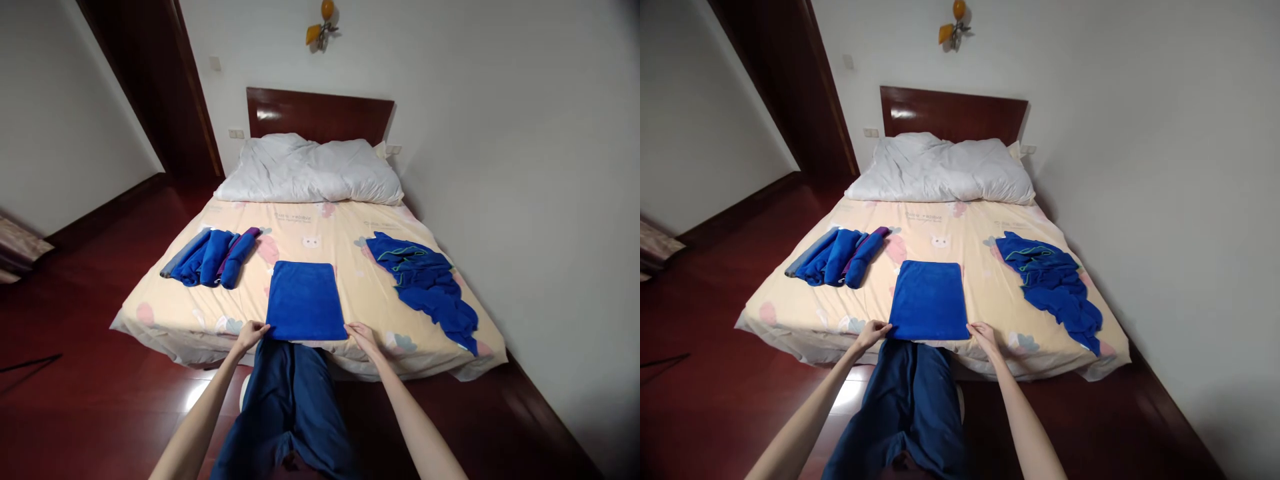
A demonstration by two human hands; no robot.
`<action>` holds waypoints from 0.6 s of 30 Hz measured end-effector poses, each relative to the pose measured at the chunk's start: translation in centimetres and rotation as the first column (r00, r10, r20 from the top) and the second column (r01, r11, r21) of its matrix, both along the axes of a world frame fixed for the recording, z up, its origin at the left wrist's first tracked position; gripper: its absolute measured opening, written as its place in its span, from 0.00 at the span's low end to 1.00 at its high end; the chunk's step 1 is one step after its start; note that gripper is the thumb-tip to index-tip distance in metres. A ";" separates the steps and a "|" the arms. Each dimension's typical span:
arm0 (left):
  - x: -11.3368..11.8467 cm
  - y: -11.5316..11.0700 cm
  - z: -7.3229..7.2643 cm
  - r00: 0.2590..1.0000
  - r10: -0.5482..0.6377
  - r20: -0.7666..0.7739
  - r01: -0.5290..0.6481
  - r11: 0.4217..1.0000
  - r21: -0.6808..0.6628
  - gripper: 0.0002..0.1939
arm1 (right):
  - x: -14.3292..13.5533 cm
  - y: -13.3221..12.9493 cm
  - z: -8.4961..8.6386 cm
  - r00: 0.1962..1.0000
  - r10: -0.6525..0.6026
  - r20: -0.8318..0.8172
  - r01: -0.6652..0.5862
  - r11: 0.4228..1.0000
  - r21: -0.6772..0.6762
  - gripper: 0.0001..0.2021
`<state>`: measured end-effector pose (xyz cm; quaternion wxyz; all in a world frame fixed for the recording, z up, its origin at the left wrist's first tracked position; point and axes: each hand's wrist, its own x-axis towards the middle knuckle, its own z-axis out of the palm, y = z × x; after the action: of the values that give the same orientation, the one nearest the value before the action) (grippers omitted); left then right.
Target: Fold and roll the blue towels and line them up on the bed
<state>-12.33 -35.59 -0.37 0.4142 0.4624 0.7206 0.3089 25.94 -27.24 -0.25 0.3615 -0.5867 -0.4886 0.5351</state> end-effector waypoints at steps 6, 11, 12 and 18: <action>-1.2 6.1 0.6 0.994 0.109 -0.018 -0.110 0.994 -0.020 0.23 | -1.0 4.8 -2.6 0.999 0.029 0.029 -0.030 0.999 0.033 0.34; -2.3 12.6 -0.2 0.991 0.130 -0.038 -0.130 0.991 -0.007 0.22 | -0.8 5.9 -3.8 0.992 0.081 0.099 -0.085 0.996 0.034 0.32; -2.4 14.0 -0.6 0.990 0.132 -0.048 -0.132 0.991 -0.007 0.21 | -0.7 5.9 -3.9 0.991 0.093 0.097 -0.097 0.995 0.028 0.31; -3.0 22.5 -3.0 0.969 0.164 -0.183 -0.150 0.985 0.086 0.17 | -0.1 6.0 -3.9 0.983 0.148 0.113 -0.144 0.989 -0.040 0.28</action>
<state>-15.38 -13.08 -3.41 0.3012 0.4458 0.7796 0.3207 25.89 -21.29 -4.19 0.2832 -0.5850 -0.5420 0.5328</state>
